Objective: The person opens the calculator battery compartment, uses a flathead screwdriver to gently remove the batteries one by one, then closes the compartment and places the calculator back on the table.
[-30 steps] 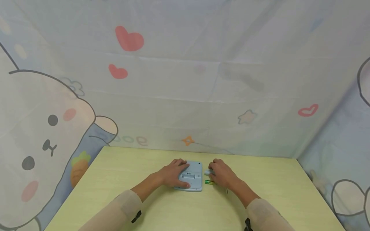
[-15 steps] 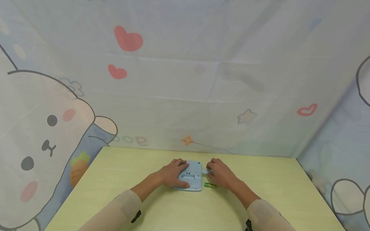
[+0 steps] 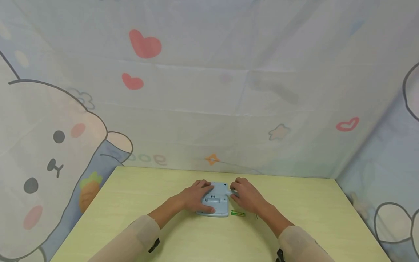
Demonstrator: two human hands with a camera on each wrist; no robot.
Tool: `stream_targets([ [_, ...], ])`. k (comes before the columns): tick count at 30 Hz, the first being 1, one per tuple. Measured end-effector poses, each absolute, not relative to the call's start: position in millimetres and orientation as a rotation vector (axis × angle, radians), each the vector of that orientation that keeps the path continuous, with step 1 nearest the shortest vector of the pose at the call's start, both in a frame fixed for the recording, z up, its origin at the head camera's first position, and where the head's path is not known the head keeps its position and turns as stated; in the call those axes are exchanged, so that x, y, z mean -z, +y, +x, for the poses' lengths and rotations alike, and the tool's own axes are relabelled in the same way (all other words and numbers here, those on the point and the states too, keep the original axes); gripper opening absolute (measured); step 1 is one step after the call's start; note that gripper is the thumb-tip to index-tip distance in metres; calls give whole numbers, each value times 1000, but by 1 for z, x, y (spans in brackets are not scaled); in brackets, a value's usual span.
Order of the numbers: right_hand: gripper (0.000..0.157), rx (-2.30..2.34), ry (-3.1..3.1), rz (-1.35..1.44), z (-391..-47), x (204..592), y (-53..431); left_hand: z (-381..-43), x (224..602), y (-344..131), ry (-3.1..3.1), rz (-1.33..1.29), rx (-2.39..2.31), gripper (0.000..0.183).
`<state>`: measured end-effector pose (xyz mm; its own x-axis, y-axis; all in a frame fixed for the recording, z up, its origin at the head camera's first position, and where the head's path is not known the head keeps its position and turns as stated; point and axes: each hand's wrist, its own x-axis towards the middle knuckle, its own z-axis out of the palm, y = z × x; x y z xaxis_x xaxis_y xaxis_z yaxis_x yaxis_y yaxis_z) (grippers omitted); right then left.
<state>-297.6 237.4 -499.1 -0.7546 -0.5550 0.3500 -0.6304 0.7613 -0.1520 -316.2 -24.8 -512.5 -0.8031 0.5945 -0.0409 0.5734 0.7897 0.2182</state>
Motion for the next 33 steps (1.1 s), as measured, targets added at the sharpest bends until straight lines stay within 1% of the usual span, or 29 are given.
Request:
stream_targets([
  [16, 17, -442, -2655, 986, -290, 492, 226, -321, 518, -24, 2859, 940, -286, 96],
  [33, 18, -456, -2712, 984, -287, 493, 216, -317, 509, -26, 2835, 943, -271, 94],
])
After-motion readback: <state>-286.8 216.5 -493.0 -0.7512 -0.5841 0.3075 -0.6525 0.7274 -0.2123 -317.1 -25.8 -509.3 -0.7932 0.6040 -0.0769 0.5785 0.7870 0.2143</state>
